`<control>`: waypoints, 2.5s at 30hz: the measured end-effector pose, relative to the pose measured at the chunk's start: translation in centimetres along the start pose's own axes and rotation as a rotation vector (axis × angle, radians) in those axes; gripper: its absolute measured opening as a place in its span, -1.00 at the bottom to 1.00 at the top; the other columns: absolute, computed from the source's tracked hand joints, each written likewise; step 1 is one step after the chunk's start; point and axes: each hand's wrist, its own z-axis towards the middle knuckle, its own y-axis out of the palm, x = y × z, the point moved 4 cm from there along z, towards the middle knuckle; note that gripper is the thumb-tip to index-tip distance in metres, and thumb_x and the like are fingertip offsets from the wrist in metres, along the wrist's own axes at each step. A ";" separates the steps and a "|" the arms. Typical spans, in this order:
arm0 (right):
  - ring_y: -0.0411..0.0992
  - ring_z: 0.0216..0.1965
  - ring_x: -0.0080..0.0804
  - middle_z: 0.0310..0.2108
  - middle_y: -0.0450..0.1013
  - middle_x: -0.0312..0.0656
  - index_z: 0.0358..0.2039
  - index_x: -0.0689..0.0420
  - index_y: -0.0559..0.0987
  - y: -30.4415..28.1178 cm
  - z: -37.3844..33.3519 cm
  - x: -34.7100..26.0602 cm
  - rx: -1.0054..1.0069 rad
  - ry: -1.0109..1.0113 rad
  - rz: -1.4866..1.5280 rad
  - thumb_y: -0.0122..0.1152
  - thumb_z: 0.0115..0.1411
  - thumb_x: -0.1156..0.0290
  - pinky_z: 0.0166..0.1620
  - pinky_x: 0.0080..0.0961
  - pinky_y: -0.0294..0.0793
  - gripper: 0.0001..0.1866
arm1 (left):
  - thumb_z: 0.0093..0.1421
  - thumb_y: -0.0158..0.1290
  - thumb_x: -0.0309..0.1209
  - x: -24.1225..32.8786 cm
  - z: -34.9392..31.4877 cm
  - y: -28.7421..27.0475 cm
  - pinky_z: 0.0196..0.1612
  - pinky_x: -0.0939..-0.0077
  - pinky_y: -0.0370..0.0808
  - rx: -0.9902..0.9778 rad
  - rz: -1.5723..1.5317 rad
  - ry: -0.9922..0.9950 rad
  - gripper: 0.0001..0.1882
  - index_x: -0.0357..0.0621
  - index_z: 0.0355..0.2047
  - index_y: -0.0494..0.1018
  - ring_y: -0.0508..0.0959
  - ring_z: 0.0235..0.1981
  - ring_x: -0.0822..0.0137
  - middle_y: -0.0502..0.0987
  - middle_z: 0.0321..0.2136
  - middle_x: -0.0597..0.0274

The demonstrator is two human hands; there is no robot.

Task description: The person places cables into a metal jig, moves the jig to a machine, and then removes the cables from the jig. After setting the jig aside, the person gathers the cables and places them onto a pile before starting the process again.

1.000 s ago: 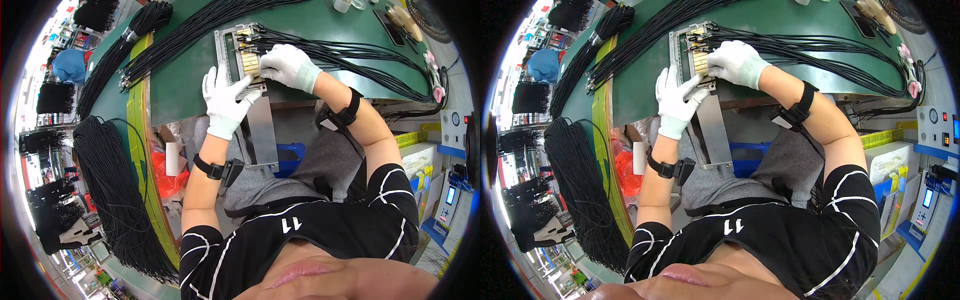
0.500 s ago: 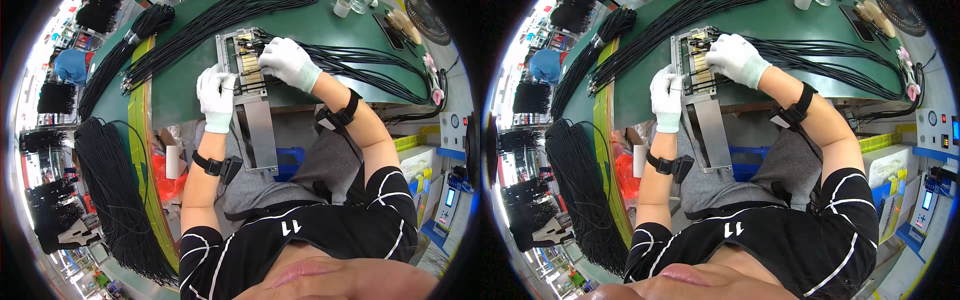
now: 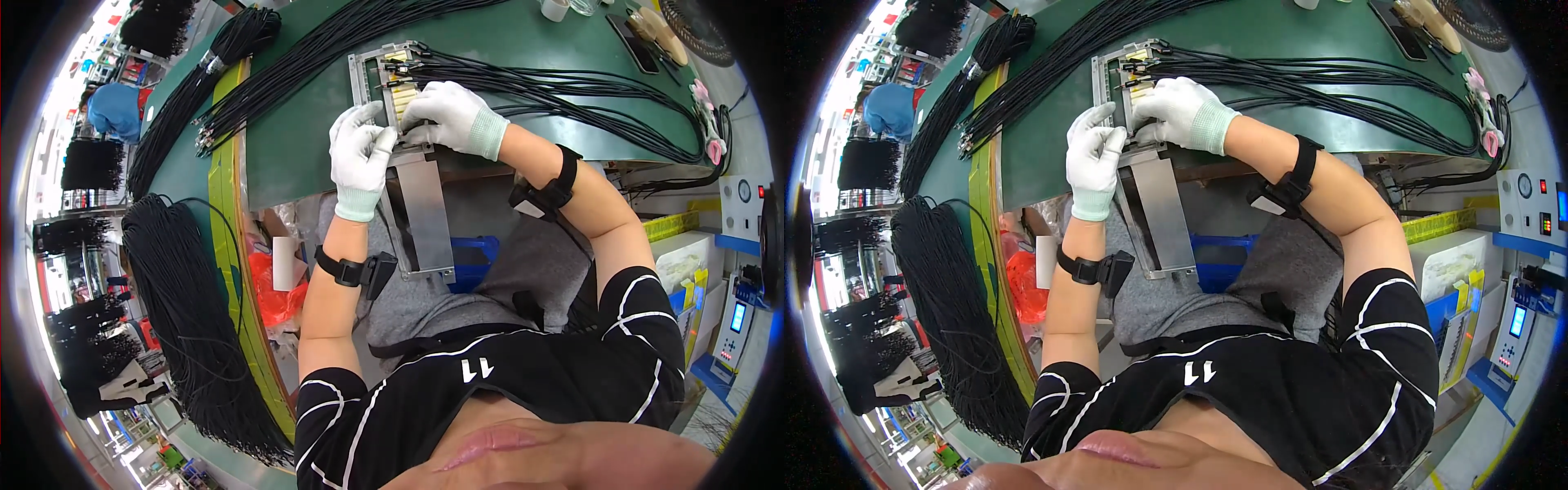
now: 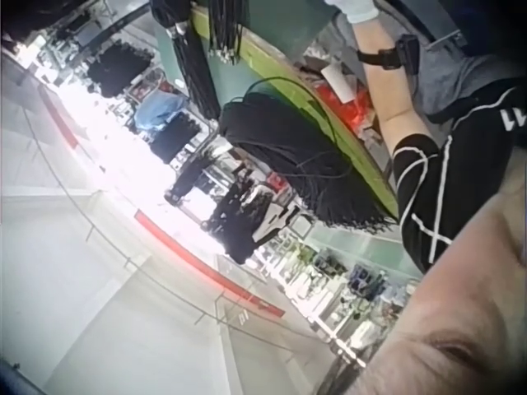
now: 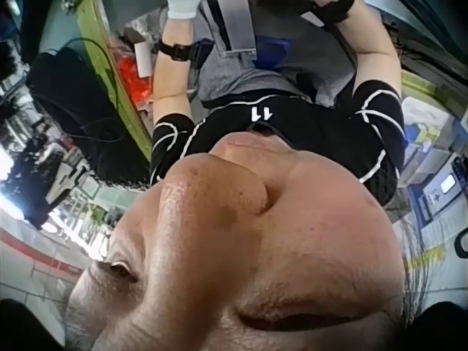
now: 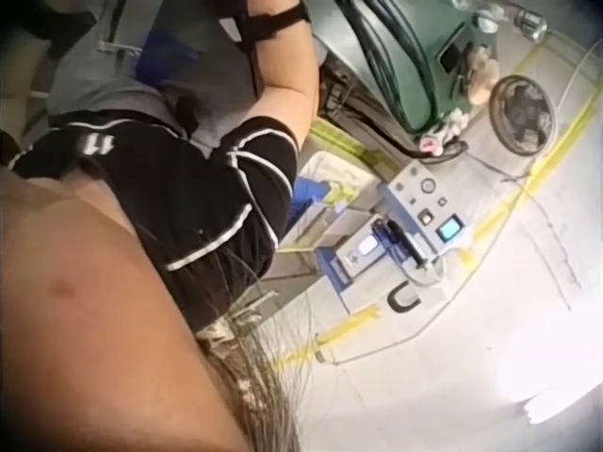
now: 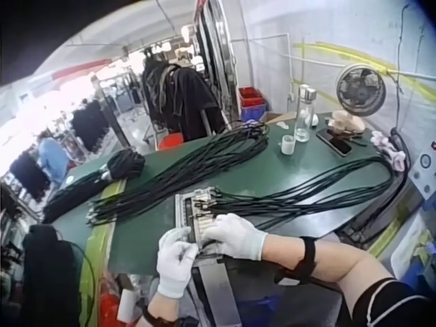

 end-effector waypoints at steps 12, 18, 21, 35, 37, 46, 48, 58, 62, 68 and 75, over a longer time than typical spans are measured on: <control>0.44 -0.27 -0.16 -0.43 0.52 -0.26 -0.44 0.04 0.59 -1.8 -0.6 3.0 -0.019 0.135 0.010 0.34 0.01 0.34 -0.14 -0.24 0.43 -0.88 | 0.09 0.21 -0.45 -2.1 -0.5 -1.8 0.07 0.31 0.39 0.140 0.041 -0.171 -0.91 -0.21 -0.48 0.57 0.47 0.01 0.13 0.59 -0.16 0.07; 0.43 -0.22 -0.21 -0.44 0.48 -0.32 -0.42 -0.03 0.57 -1.8 -0.3 1.8 -0.022 0.063 -0.140 0.34 0.00 0.33 -0.11 -0.28 0.40 -0.88 | 0.17 0.14 -0.41 -3.7 -1.0 -1.5 0.05 0.36 0.40 0.155 0.098 -0.248 -0.89 -0.17 -0.42 0.59 0.51 -0.06 0.16 0.60 -0.18 0.11; 0.42 -0.21 -0.24 -0.44 0.46 -0.34 -0.42 -0.05 0.56 -1.6 -0.4 2.0 0.003 0.025 -0.226 0.33 -0.01 0.33 -0.12 -0.28 0.40 -0.87 | 0.20 0.10 -0.38 -4.4 -1.1 -1.3 0.04 0.37 0.41 0.154 0.021 -0.366 -0.87 -0.14 -0.39 0.60 0.53 -0.09 0.17 0.60 -0.19 0.13; 0.41 -0.22 -0.27 -0.44 0.44 -0.33 -0.44 -0.06 0.57 -0.8 -0.3 1.5 0.014 -0.062 -0.343 0.32 0.00 0.23 -0.17 -0.30 0.40 -0.85 | 0.12 0.20 -0.12 -0.5 -0.5 0.7 0.25 0.11 0.23 -0.165 0.314 0.049 -0.72 0.15 -0.18 0.66 0.30 0.17 -0.22 0.41 0.09 -0.22; 0.42 -0.22 -0.27 -0.41 0.46 -0.32 -0.43 -0.05 0.58 -2.0 0.1 2.5 0.037 0.050 -0.317 0.33 0.00 0.19 -0.17 -0.29 0.41 -0.83 | 0.10 0.22 -0.09 -0.6 -0.6 1.0 0.27 0.06 0.20 -0.220 0.355 0.089 -0.69 0.19 -0.16 0.66 0.26 0.19 -0.28 0.38 0.12 -0.26; 0.43 -0.24 -0.22 -0.40 0.51 -0.26 -0.42 0.00 0.61 -3.7 0.3 6.6 0.058 0.187 -0.474 0.34 0.01 0.19 -0.12 -0.29 0.43 -0.81 | 0.05 0.25 -0.09 -0.4 0.2 2.0 0.28 0.01 0.17 -0.285 0.191 0.092 -0.66 0.12 -0.18 0.66 0.26 0.20 -0.29 0.41 0.10 -0.19; 0.42 -0.25 -0.21 -0.41 0.50 -0.26 -0.43 0.01 0.61 -4.1 -0.2 7.1 0.074 0.205 -0.423 0.34 0.01 0.21 -0.13 -0.29 0.43 -0.82 | 0.08 0.24 -0.13 0.3 0.3 2.7 0.27 0.06 0.20 -0.302 0.198 0.097 -0.70 0.05 -0.22 0.66 0.31 0.17 -0.24 0.44 0.08 -0.15; 0.41 -0.28 -0.19 -0.46 0.48 -0.23 -0.47 0.05 0.57 -4.8 -1.0 6.4 0.015 0.118 -0.044 0.37 -0.01 0.27 -0.16 -0.28 0.41 -0.82 | 0.15 0.18 -0.34 -2.0 1.3 1.3 0.13 0.22 0.36 0.078 -0.006 -0.170 -0.83 -0.20 -0.42 0.56 0.46 0.04 0.05 0.57 -0.10 0.02; 0.42 -0.29 -0.17 -0.45 0.49 -0.21 -0.45 0.06 0.57 -3.7 -0.2 2.6 0.139 -0.049 0.035 0.37 0.00 0.27 -0.16 -0.27 0.41 -0.82 | 0.15 0.18 -0.39 -1.0 1.2 1.6 0.11 0.24 0.37 0.013 -0.068 -0.049 -0.85 -0.23 -0.44 0.54 0.47 0.02 0.07 0.58 -0.16 0.04; 0.45 -0.30 -0.15 -0.44 0.51 -0.21 -0.40 0.05 0.61 -2.2 -1.0 1.7 0.088 -0.038 -0.016 0.35 0.03 0.28 -0.19 -0.25 0.42 -0.84 | 0.13 0.19 -0.41 -2.1 0.5 1.4 0.07 0.26 0.38 0.033 -0.317 -0.284 -0.85 -0.24 -0.47 0.53 0.48 -0.04 0.10 0.59 -0.21 0.06; 0.46 -0.35 -0.14 -0.52 0.48 -0.21 -0.42 0.02 0.61 -3.5 -2.3 3.6 0.032 0.111 0.104 0.29 0.08 0.29 -0.23 -0.24 0.43 -0.89 | 0.14 0.17 -0.42 -2.8 0.9 0.7 -0.03 0.30 0.43 -0.007 0.108 -0.102 -0.89 -0.20 -0.40 0.56 0.51 -0.13 0.15 0.60 -0.21 0.10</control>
